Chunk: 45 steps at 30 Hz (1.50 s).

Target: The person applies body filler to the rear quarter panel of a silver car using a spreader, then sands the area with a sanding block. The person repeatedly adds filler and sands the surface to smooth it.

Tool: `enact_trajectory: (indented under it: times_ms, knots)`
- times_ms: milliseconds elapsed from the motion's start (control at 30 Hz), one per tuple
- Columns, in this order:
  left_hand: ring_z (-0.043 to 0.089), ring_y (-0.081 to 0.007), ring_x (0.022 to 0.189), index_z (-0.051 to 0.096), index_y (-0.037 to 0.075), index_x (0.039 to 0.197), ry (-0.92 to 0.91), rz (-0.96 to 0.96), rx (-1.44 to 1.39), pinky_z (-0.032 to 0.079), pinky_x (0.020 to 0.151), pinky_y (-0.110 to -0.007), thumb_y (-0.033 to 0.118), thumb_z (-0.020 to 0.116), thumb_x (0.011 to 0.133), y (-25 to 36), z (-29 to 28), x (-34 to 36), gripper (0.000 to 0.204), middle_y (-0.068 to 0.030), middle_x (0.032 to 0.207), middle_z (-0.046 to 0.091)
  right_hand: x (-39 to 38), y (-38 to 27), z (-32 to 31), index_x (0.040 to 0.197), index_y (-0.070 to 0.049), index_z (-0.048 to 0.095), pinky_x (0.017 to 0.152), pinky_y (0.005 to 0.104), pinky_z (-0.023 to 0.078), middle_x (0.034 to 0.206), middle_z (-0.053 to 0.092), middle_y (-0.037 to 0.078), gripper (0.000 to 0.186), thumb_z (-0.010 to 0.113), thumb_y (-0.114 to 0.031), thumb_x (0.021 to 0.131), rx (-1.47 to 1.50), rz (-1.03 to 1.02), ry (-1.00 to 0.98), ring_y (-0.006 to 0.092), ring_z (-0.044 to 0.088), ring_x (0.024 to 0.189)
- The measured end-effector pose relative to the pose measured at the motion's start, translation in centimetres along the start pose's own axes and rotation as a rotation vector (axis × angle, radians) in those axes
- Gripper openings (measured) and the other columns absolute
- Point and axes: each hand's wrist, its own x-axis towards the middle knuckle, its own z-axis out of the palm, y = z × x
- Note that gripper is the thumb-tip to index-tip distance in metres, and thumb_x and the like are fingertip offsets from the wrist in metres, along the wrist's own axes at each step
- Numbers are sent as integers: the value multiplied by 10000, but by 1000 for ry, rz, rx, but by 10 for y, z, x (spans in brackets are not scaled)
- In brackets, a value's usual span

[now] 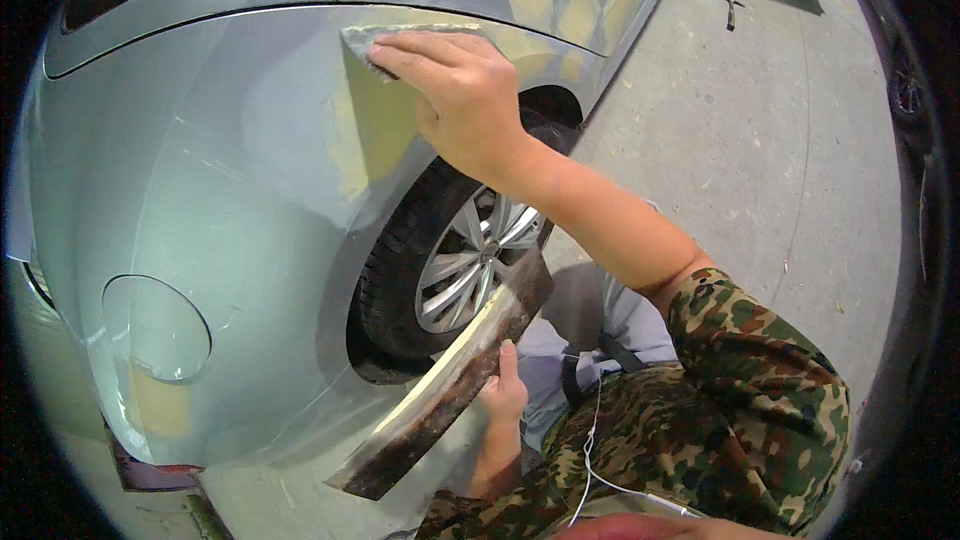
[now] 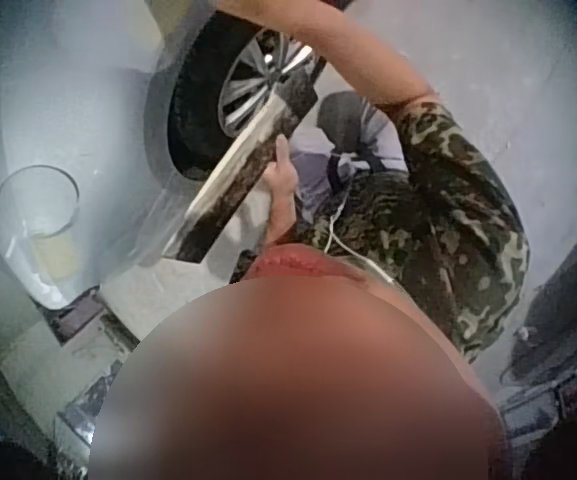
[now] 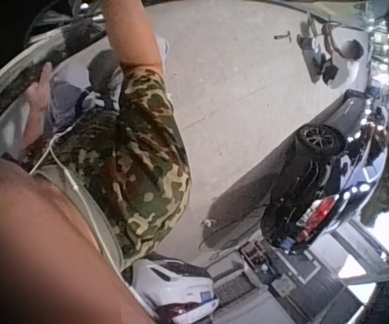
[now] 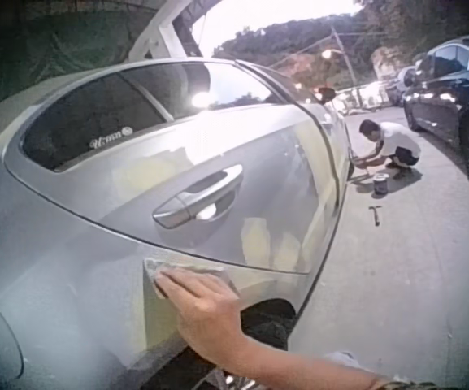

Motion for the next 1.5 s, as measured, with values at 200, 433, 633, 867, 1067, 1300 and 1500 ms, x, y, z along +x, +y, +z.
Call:
enact_trajectory:
  times_ms: [200,433,633,867,1067,1300,1500]
  knots:
    - [614,-144,1158,696,-61,1262,-16,-94,198,461,1028,-306,139,741,1060,-30,-26,1,288,-79,1328,679,-17,-53,-12,1133,-131,827,875,389,606,1122,821,64,285,731,-91,868,155,-110,-355,252,787,996]
    - [614,-295,1301,514,-12,1491,-122,189,-487,575,1041,-491,80,701,1046,-19,-47,35,491,-127,1494,579,-44,-39,-67,1202,-39,803,913,408,597,1152,811,127,284,709,-15,935,1042,202,-772,301,774,1008]
    - [629,-353,1349,456,8,1576,-140,159,-583,603,1056,-546,126,679,1070,-9,-70,68,565,-172,1528,587,-83,-8,-80,1279,-23,781,941,393,584,1190,798,200,312,726,-39,973,1266,345,-1160,290,770,1085]
    - [718,-292,1235,493,7,1537,-97,205,-764,651,998,-447,144,669,1081,14,-93,93,508,-170,1434,674,-66,25,-77,1133,-51,806,818,468,593,1035,803,143,243,721,-42,906,355,166,-1089,377,752,921]
    - [707,-320,1233,476,15,1558,-42,223,-596,660,941,-478,86,690,1056,13,-76,54,550,-170,1452,648,-6,-7,-54,1169,-28,785,787,466,584,1012,768,198,256,677,-27,937,137,-41,-504,385,741,907]
    - [604,-338,1382,442,32,1598,-159,336,-429,603,1038,-572,23,658,1054,-22,-75,34,586,-164,1552,566,20,-23,-38,1135,-42,796,807,486,599,1008,778,174,278,666,-60,890,40,-177,-418,397,734,933]
    - [533,-350,1464,419,31,1613,-231,384,-462,490,1175,-610,-30,630,1046,-32,-67,37,609,-168,1605,515,21,-21,-36,1161,-27,786,826,502,580,981,760,215,297,663,-83,897,-18,-181,-472,422,721,927]
